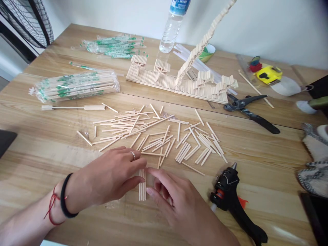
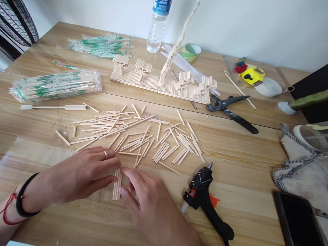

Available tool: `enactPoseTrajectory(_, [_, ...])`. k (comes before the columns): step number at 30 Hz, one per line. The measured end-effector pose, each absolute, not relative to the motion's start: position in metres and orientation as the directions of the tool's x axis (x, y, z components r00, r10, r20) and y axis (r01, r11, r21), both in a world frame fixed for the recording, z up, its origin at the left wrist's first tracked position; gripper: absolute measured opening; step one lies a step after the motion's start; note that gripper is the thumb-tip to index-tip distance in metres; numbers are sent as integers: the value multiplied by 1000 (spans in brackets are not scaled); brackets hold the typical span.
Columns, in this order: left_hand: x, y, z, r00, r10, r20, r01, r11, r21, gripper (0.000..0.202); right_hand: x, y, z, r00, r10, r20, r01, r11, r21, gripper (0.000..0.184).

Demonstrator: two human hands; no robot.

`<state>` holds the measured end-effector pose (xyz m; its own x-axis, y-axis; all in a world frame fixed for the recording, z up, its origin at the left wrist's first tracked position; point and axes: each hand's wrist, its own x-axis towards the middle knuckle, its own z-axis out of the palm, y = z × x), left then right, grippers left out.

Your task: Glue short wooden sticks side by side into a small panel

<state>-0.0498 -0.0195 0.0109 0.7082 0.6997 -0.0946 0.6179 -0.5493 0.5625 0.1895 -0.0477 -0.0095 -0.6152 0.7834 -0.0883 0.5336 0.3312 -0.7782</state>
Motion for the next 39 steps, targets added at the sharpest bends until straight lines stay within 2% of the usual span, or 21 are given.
enactPoseTrajectory(23, [-49,-21,12,706,703,-88,618,-551,561,10,189,-47,-9,-614,786,-74,537,347,-769,24])
enactPoseTrajectory(39, [-48,-21,16,698,696,-172,649,-512,563,4,191,-47,-9,-620,782,-60,541,371,-755,24])
